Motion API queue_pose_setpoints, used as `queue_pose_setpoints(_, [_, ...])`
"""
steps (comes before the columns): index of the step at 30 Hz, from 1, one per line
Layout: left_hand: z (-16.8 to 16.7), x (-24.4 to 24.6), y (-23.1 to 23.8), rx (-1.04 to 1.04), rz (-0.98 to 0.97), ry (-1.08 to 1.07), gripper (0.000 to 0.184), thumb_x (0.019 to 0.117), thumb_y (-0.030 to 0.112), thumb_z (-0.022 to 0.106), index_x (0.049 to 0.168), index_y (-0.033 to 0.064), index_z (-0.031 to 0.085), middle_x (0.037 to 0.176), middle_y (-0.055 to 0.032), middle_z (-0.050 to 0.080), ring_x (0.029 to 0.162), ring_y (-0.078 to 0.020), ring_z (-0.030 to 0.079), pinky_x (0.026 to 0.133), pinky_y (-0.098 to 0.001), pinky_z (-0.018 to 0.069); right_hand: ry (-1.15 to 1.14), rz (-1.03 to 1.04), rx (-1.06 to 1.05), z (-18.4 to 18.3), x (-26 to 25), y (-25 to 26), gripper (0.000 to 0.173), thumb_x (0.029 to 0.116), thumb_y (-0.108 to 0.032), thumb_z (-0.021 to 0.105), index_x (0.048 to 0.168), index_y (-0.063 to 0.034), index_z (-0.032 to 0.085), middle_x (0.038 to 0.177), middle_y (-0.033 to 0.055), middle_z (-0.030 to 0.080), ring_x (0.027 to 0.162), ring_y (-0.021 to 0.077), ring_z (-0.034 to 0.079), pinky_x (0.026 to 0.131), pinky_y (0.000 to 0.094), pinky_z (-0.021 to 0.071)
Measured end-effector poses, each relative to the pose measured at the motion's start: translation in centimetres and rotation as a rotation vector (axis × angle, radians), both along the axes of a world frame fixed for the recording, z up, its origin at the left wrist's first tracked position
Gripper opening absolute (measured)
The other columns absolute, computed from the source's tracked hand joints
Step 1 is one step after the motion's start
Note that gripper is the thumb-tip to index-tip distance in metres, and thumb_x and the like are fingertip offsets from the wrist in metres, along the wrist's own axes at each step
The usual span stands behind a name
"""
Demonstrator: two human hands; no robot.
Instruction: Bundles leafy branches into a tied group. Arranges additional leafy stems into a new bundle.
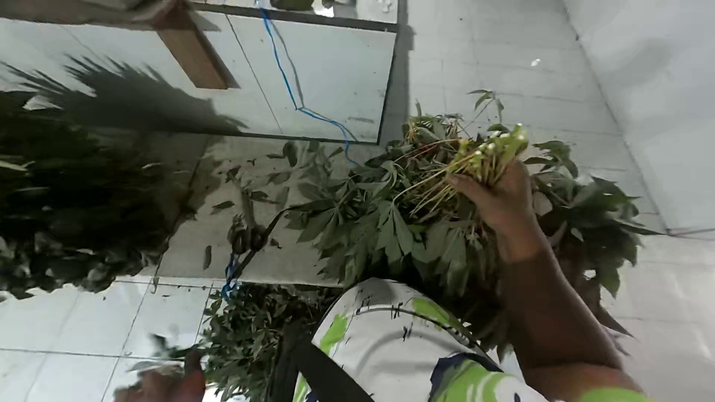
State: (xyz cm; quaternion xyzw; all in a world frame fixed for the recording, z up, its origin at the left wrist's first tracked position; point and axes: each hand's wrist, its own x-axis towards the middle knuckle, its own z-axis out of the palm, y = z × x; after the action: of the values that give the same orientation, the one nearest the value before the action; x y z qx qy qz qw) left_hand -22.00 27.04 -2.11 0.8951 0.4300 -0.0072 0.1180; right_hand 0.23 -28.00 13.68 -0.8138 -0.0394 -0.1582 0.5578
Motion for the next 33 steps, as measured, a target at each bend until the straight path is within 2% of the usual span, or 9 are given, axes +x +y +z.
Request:
queue_pose_setpoints(3, [5.6,7.7,-5.9,-0.171,-0.449,-0.458,0.082,0.0984,0.047,0.063,0.149,-0.0126,0.04,0.154,-0.0407,0.033,0.144,-0.0547,0.034,0.116,-0.0644,0.0336,-0.018,0.08,-0.022,0.8,0.2,1.7,0.056,0.082,-0.025,0.085,0.127,-0.0063,0.057,0.107,0.0014,0.071,0.095,0.0086,0.071,0.084,0.0312,0.063])
queue_pose_setpoints(9, [14.3,20.1,-21.8,-0.908,-1.238,-0.909,0.12,0.0766,0.081,0.067,0.163,0.0089,0.024,0.168,-0.0122,0.025,0.151,-0.025,0.034,0.122,-0.0471,0.036,0.069,0.378,-0.13,0.8,-1.3,7.3,0.095,0.0735,-0.026,0.092,0.152,-0.0128,0.039,0.131,0.0072,0.063,0.106,0.0129,0.067,0.089,0.0361,0.0612])
queue_pose_setpoints(12, [16.7,21.9,-27.4,-1.356,-1.431,-0.905,0.114,0.0767,0.055,0.085,0.158,-0.0001,0.029,0.159,-0.016,0.043,0.141,-0.0276,0.048,0.116,-0.0424,0.0462,0.161,0.545,0.008,-0.1,-2.7,9.3,0.094,0.074,-0.021,0.09,0.151,-0.01,0.039,0.119,0.0046,0.068,0.101,0.0072,0.068,0.087,0.0295,0.0605])
queue_pose_setpoints(14, [16.8,22.4,-28.9,-1.454,-1.489,-0.916,0.063,0.0881,0.028,0.081,0.138,-0.0009,0.056,0.13,-0.0134,0.067,0.116,-0.0261,0.067,0.106,-0.0469,0.0551,0.058,0.499,0.036,-1.3,-3.2,9.7,0.078,0.0755,-0.029,0.091,0.14,-0.0051,0.053,0.124,0.0052,0.067,0.114,0.009,0.063,0.099,0.0304,0.0558])
queue_pose_setpoints(17, [16.0,22.7,-29.5,-1.492,-1.459,-0.906,0.018,0.0922,0.013,0.072,0.109,0.0091,0.067,0.094,-0.0039,0.069,0.082,-0.0175,0.069,0.084,-0.044,0.0619,-0.062,0.144,-0.217,-2.8,-3.7,9.0,0.123,0.0548,-0.065,0.09,0.153,-0.008,0.044,0.152,0.0184,0.045,0.139,0.0334,0.044,0.111,0.0544,0.0451])
queue_pose_setpoints(21, [16.4,23.1,-31.4,-1.456,-1.481,-0.917,0.015,0.0911,0.008,0.069,0.106,0.0102,0.067,0.094,-0.0009,0.068,0.076,-0.0111,0.065,0.067,-0.0279,0.0594,0.063,-0.236,-0.631,-0.4,-7.0,8.9,0.111,0.0621,-0.075,0.08,0.155,-0.0252,0.044,0.142,0.0208,0.047,0.125,0.0391,0.05,0.095,0.06,0.0484])
queue_pose_setpoints(26, [17.0,22.6,-34.3,-1.407,-1.586,-0.834,0.015,0.0876,0.003,0.07,0.102,0.0067,0.066,0.09,-0.0015,0.066,0.069,-0.0077,0.061,0.058,-0.0229,0.0541,0.211,-0.171,-0.802,1.2,-8.5,6.2,0.093,0.069,-0.075,0.075,0.146,-0.0258,0.056,0.111,0.0115,0.062,0.1,0.0309,0.061,0.079,0.0516,0.0511])
queue_pose_setpoints(30, [17.7,21.7,-37.2,-1.678,-1.574,-0.788,0.016,0.0875,-0.001,0.069,0.102,0.006,0.066,0.089,-0.0034,0.067,0.07,-0.0082,0.062,0.059,-0.0229,0.0547,0.01,-0.189,-0.416,-1.3,-9.1,5.1,0.112,0.0665,-0.056,0.087,0.156,-0.0085,0.04,0.155,0.0119,0.047,0.144,0.026,0.043,0.118,0.0509,0.038])
queue_pose_setpoints(33, [18.1,21.4,-39.6,-1.872,-1.587,-0.622,0.031,0.0838,0.012,0.081,0.109,0.0043,0.066,0.092,-0.0067,0.07,0.074,-0.0123,0.065,0.064,-0.0275,0.058,0.043,-0.106,0.119,-2.5,-10.4,4.2,0.101,0.0742,-0.029,0.089,0.157,-0.0111,0.035,0.119,0.0004,0.069,0.104,0.0022,0.066,0.093,0.0283,0.0583])
